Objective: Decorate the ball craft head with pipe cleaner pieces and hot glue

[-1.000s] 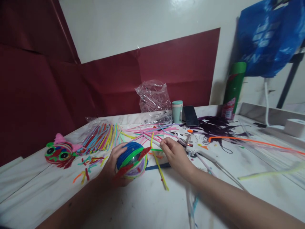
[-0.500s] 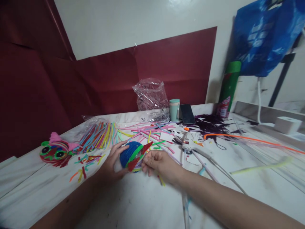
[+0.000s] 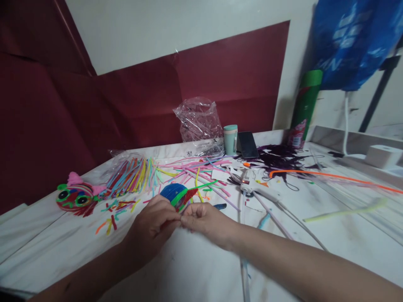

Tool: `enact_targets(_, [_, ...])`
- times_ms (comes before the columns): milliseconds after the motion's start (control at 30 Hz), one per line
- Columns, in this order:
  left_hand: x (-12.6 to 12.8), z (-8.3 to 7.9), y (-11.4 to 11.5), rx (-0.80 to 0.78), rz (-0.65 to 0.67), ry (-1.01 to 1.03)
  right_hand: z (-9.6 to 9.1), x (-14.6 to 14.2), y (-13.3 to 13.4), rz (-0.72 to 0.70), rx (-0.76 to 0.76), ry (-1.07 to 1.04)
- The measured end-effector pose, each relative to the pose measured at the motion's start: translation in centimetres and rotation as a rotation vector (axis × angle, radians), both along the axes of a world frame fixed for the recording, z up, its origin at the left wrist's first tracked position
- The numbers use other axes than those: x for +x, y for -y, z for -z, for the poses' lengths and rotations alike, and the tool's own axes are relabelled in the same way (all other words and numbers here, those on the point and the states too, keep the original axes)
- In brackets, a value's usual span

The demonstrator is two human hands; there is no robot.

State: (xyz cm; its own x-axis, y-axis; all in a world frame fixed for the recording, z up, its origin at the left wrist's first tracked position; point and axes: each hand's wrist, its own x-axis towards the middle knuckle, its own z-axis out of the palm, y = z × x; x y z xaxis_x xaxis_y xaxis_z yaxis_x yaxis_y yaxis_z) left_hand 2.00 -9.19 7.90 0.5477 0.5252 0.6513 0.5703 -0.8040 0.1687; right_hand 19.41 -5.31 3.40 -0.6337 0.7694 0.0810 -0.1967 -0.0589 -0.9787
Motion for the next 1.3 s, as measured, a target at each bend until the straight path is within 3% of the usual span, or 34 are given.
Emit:
enact_targets(333, [0.2, -0.4, 1.9, 0.013, 0.02, -0.037, 0.0, -0.1, 1.0, -0.079, -0.013, 0.027])
enact_targets(500, [0.3, 0.2, 2.5, 0.097, 0.049, 0.035, -1.2, -0.1, 2.2, -0.248, 0.035, 0.102])
enact_targets(567, [-0.1, 0.0, 1.9, 0.152, 0.012, 0.049, -2.0, 0.3, 2.2, -0.255, 0.069, 0.122])
enact_targets(633, [-0.7, -0.7, 0.6, 0.137, -0.07, 0.059, -2.8, 0.9, 1.4, -0.085, 0.143, 0.11])
enact_targets(767, [-1.8, -2.7, -3.2, -0.141, -0.202, 0.083, -3.0, 2.8, -2.1, 0.527, 0.382, 0.154])
enact_targets(867, [-1.8, -3.1, -5.6, -0.371, -0.225, 0.132, -1.8, 3.9, -4.7, 0.702, 0.569, 0.387])
enact_targets(1033, [-0.5, -2.0, -7.0, -0.635, -0.288, 0.164, 0.0, 3.3, -6.3, 0.538, 0.927, 0.69])
enact_targets(1167, [0.0, -1.6, -6.5, -0.688, -0.342, 0.176, 0.0, 2.6, -7.1, 0.369, 0.957, 0.846])
enact_targets(1233, [-0.1, -1.5, -6.0, -0.687, -0.386, 0.159, -0.5, 3.0, -7.7, 0.336, 0.984, 0.823])
enact_targets(1300, [-0.3, -1.4, -5.5, -0.666, -0.42, 0.141, -1.2, 3.5, -8.2, 0.339, 1.102, 0.766])
